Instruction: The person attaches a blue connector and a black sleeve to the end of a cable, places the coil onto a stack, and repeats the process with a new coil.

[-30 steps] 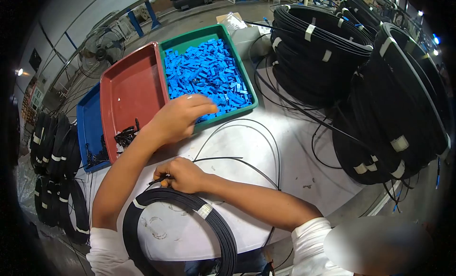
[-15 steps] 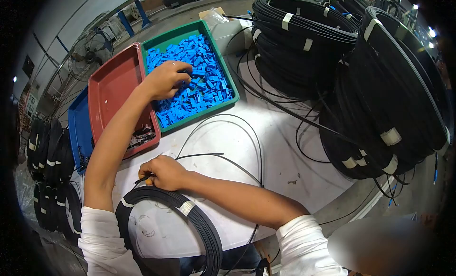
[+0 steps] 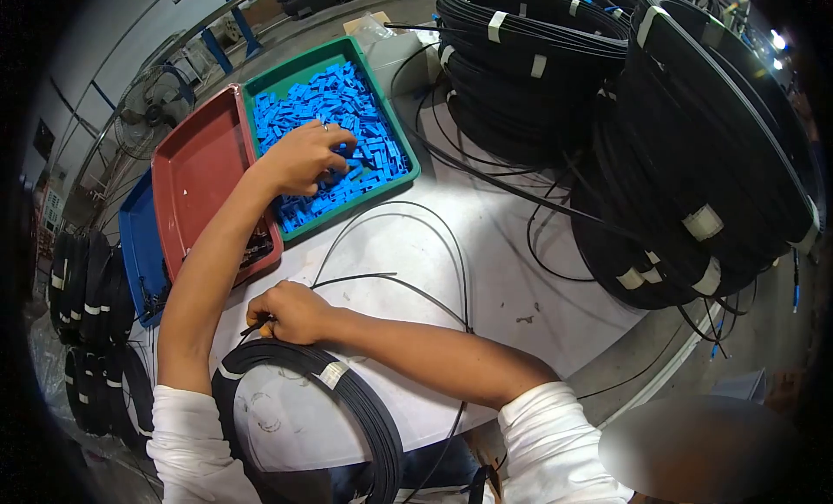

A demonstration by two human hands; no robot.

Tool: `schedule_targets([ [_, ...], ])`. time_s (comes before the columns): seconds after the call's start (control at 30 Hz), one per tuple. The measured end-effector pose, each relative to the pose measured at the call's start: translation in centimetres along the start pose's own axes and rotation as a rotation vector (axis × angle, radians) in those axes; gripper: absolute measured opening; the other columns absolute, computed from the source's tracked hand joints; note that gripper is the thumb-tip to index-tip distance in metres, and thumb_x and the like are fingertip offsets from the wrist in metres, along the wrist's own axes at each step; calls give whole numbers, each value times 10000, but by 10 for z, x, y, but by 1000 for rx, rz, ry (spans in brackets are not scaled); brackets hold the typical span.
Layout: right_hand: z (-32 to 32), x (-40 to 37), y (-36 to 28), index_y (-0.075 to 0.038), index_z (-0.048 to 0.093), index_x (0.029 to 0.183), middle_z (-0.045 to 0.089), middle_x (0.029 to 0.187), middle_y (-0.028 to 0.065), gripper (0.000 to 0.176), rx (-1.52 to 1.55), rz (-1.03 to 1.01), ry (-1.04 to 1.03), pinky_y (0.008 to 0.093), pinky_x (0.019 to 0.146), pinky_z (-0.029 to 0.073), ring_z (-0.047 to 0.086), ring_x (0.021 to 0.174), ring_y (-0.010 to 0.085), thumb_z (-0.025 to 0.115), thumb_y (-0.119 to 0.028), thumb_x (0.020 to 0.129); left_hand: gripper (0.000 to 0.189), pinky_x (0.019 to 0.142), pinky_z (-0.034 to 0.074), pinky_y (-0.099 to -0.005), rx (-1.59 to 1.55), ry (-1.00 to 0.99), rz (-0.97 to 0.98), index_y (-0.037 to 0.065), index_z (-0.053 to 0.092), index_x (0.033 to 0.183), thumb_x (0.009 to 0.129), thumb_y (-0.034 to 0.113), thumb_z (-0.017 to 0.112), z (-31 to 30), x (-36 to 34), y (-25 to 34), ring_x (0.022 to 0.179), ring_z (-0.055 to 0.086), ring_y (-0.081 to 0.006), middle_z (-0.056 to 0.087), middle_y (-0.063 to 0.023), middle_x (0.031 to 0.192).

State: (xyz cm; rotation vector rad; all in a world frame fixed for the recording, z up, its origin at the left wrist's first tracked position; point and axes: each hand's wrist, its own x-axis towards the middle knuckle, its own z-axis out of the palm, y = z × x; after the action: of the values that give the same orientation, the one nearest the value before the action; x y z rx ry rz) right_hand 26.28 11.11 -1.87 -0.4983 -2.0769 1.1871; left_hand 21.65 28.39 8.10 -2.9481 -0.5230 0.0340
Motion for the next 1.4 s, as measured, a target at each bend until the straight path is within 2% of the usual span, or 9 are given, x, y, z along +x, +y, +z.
schedule_targets([
  [0.07, 0, 1, 0, -38, 714, 972, 725, 901, 174, 203, -5, -2, -7, 426, 766, 530, 695, 844, 358, 726, -37, 769, 337, 897, 444, -401, 85, -44, 45, 172, 746, 948, 644, 29, 756, 6, -4, -9, 1055, 585, -244, 604, -26, 1195],
  [0.27, 0, 0, -1, -44, 713, 989, 726, 905, 170, 220, -22, 5, -20, 422, 773, 530, 702, 855, 339, 736, -46, 770, 244, 868, 464, -389, -73, 174, -49, 88, 672, 841, 635, 13, 778, 14, -18, 0, 1017, 606, -266, 645, -53, 1081],
  [0.4, 1, 2, 6, -36, 705, 1009, 728, 936, 153, 232, -57, -46, -28, 400, 794, 535, 708, 882, 310, 743, -51, 780, 177, 835, 538, -376, -392, 391, -266, 16, 653, 805, 669, -46, 747, -1, -37, 9, 894, 687, -271, 703, -120, 940],
  [0.5, -1, 0, 1, -30, 705, 1041, 732, 954, 137, 268, -55, -8, -16, 362, 826, 537, 712, 889, 266, 755, -53, 779, 204, 780, 566, -287, -930, 556, -587, -27, 678, 845, 700, -16, 821, 0, -61, 13, 862, 710, -156, 731, -106, 935],
  [0.73, 5, 0, 11, 17, 690, 1052, 733, 904, 106, 246, 111, 39, 20, 326, 777, 558, 688, 820, 160, 738, 9, 811, 213, 783, 584, -304, -1689, 791, -586, 15, 616, 875, 765, -74, 776, -3, -176, 77, 857, 706, -192, 690, -114, 922],
  [1.03, -3, 0, -11, 28, 703, 1074, 710, 991, 77, 213, 47, 160, 30, 262, 806, 540, 660, 900, 119, 724, 25, 861, 262, 738, 560, -273, -1303, 1036, -857, 56, 613, 857, 740, -40, 826, 33, -306, 149, 801, 655, -119, 663, -20, 836],
  [1.13, -5, -3, -13, 3, 724, 1064, 727, 965, 82, 230, -25, 203, 91, 287, 784, 551, 665, 877, 114, 754, -8, 836, 235, 748, 561, -273, -1070, 1115, -839, 51, 620, 864, 761, -29, 816, 52, -321, 160, 827, 654, -116, 671, -26, 877],
  [1.23, -13, 4, -22, 32, 718, 1060, 725, 981, 74, 205, 119, 139, 115, 256, 772, 544, 655, 852, 98, 722, 48, 857, 222, 770, 560, -273, -1079, 1178, -848, 40, 635, 897, 774, -26, 807, 58, -322, 168, 849, 652, -107, 671, -29, 929],
  [1.4, -19, 27, -78, 29, 724, 1064, 738, 987, 89, 223, -74, 107, 4, 249, 771, 552, 678, 866, 107, 711, 77, 848, 223, 840, 547, -272, -1038, 1270, -742, 23, 625, 910, 781, -35, 796, 47, -317, 182, 905, 623, -120, 643, -63, 987],
])
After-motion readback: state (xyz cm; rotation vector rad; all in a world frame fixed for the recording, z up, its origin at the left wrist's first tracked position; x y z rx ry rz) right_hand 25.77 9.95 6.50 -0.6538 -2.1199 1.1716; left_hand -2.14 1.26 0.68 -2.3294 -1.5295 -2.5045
